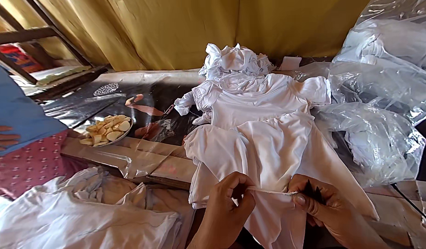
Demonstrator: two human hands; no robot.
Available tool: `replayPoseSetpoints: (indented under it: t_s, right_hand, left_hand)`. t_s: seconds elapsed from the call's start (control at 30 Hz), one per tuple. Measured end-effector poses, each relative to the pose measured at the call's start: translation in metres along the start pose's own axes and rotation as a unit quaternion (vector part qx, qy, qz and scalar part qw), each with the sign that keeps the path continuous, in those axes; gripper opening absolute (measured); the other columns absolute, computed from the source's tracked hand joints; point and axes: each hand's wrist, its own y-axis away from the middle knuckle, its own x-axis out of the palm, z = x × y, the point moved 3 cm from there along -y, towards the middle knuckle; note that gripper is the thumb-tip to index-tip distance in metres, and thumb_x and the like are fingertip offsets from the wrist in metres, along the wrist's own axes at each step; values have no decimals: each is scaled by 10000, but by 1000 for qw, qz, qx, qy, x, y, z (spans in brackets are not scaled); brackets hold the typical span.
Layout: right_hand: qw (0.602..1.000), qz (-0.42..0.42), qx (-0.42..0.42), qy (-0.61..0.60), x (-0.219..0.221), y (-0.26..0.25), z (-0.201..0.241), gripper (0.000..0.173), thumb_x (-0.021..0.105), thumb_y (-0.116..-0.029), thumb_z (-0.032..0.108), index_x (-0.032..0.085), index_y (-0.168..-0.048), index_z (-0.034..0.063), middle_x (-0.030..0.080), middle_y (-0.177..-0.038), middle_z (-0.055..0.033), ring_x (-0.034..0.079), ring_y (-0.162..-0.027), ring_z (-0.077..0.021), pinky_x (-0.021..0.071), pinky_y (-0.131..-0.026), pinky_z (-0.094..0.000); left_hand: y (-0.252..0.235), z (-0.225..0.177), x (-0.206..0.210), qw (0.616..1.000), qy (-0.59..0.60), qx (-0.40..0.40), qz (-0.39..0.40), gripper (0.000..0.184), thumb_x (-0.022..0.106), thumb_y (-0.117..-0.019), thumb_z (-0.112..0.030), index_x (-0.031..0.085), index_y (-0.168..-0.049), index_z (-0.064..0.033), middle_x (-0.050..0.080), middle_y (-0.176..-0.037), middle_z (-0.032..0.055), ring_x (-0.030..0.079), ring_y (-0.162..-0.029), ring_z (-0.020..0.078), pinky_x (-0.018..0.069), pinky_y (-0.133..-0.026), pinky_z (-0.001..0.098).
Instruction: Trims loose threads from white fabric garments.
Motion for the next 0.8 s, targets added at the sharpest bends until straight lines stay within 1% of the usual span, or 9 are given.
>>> replayPoseSetpoints:
  t_s: [0.1,0.17,0.23,0.3,0.37,0.53,0.67,0.73,0.8]
  right_hand:
    - [999,-19,-2,32,-2,1,-6,144,651,-1002,336,689,-1007,196,612,-797,137,506,-579,105,422,-489,-64]
    - [998,-44,-1,47,-3,-1,-6,145,651,-1000,344,689,-1000,204,614,-786,139,499,-571,105,414,-485,-66]
    - [996,-68,8,56,-5,0,-4,132,648,-1003,321,696,-1011,198,627,-789,133,507,-570,96,425,-491,-73]
    - [996,-71,13,56,-6,1,0,120,637,-1010,279,701,-1026,179,624,-784,131,507,-572,94,424,-497,-75]
    - [996,-77,15,44,-6,1,3,112,641,-1007,255,701,-1016,160,617,-767,129,510,-572,90,429,-501,-79]
    - [995,-90,47,-3,-6,4,2,78,661,-991,253,682,-982,178,598,-736,139,490,-535,89,415,-475,-85]
    - [991,-78,93,-50,-3,4,2,88,624,-1005,242,684,-966,191,540,-678,151,422,-501,92,357,-456,-90]
    - [989,-76,111,-66,-2,3,3,99,606,-1006,220,689,-962,186,532,-661,151,412,-494,90,347,-453,-94]
    - [988,-74,117,-65,-1,2,3,100,605,-1006,213,688,-963,178,532,-667,149,413,-496,87,348,-454,-94]
  left_hand:
    - [1,0,1,984,173,-38,26,112,581,-984,-76,659,-1057,-44,693,-979,-31,644,-842,-2,548,-752,168]
    - [3,-1,2,975,211,-54,43,84,598,-1001,-101,658,-1056,-82,667,-914,-81,628,-809,-25,538,-734,154]
    - [5,0,2,981,182,-53,45,76,615,-1004,-135,664,-1047,-96,660,-861,-98,610,-750,-45,522,-680,133]
    - [5,4,0,994,106,-15,29,102,627,-999,-164,673,-1032,-79,651,-833,-88,579,-706,-61,492,-632,104]
    - [5,9,-1,996,87,-11,26,108,628,-994,-174,686,-1011,-85,641,-838,-84,572,-709,-57,487,-631,101]
    - [5,13,5,977,177,-113,43,84,621,-963,-144,703,-943,-146,642,-791,-116,594,-691,-43,496,-628,120]
    - [4,17,9,973,163,-160,32,108,591,-922,-113,689,-887,-140,619,-733,-109,575,-643,-35,473,-583,124]
    - [3,16,11,981,121,-147,27,101,584,-904,-109,683,-916,-128,627,-750,-105,579,-650,-35,471,-577,123]
    - [1,13,14,989,85,-115,33,179,567,-914,-117,690,-1039,-82,683,-858,-75,628,-731,-16,513,-631,135]
